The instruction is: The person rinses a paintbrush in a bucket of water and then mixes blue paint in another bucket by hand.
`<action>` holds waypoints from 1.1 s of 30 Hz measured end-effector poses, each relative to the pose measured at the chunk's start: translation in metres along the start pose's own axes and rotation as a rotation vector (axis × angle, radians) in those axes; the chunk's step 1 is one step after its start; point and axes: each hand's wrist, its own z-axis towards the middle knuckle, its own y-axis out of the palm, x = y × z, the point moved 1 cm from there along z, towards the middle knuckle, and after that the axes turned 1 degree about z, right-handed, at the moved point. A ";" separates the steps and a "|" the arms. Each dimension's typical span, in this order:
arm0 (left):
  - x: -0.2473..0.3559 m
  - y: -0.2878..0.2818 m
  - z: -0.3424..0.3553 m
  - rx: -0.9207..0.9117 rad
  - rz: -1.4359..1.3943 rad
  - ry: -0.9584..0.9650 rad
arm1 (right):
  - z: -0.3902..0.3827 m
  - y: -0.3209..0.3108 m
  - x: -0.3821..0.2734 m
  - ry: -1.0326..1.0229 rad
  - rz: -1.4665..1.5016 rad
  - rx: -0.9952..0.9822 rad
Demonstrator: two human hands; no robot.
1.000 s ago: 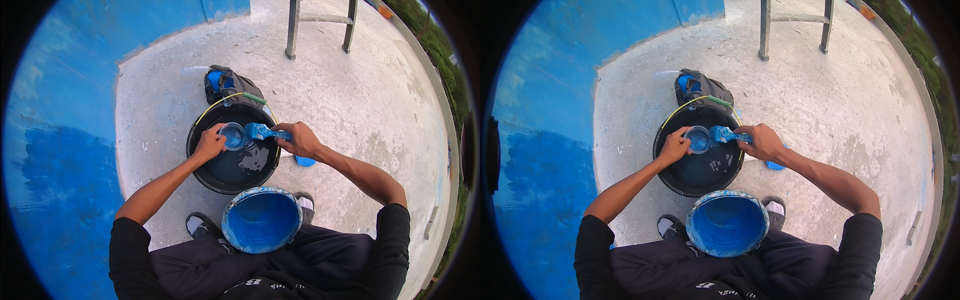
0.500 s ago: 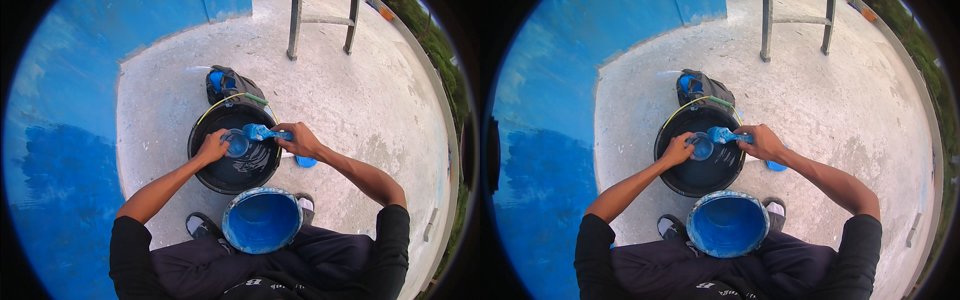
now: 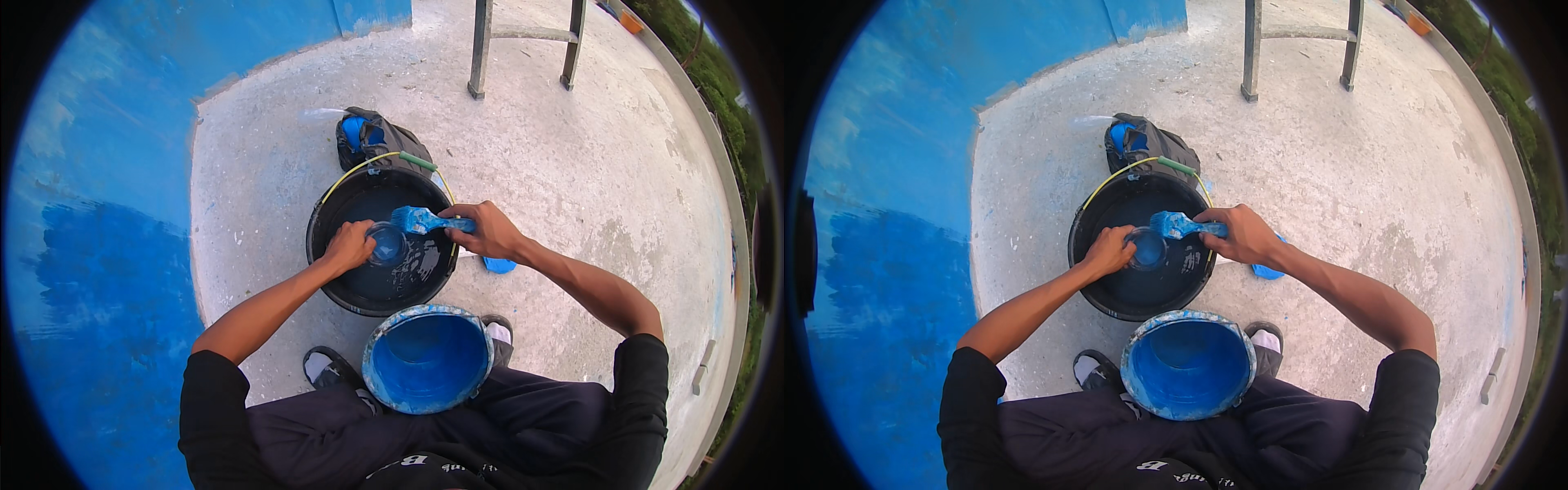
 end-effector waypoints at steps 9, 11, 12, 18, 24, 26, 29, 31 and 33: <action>0.013 -0.003 -0.010 0.039 0.149 0.046 | -0.002 0.001 -0.002 -0.020 -0.016 -0.007; 0.010 -0.003 -0.011 0.033 0.166 0.051 | -0.002 0.001 -0.003 -0.017 -0.021 -0.008; 0.009 -0.003 -0.010 0.018 0.161 0.048 | -0.002 0.001 -0.003 -0.013 -0.018 -0.009; 0.010 -0.004 -0.009 -0.016 0.125 0.022 | -0.005 0.000 -0.001 -0.045 -0.028 0.019; 0.006 -0.006 -0.011 0.020 0.093 0.010 | -0.005 0.000 -0.006 -0.033 -0.019 0.014; 0.006 -0.008 -0.011 0.028 0.097 0.014 | -0.005 -0.001 -0.007 -0.045 -0.021 0.024; 0.014 -0.018 -0.011 -0.014 0.133 0.026 | -0.005 -0.004 -0.008 -0.020 -0.027 0.029; 0.025 -0.030 -0.010 -0.028 0.144 0.019 | -0.006 -0.008 -0.012 0.046 -0.011 0.025; 0.027 -0.035 -0.003 0.000 0.130 0.056 | -0.005 -0.009 -0.007 0.080 0.006 0.018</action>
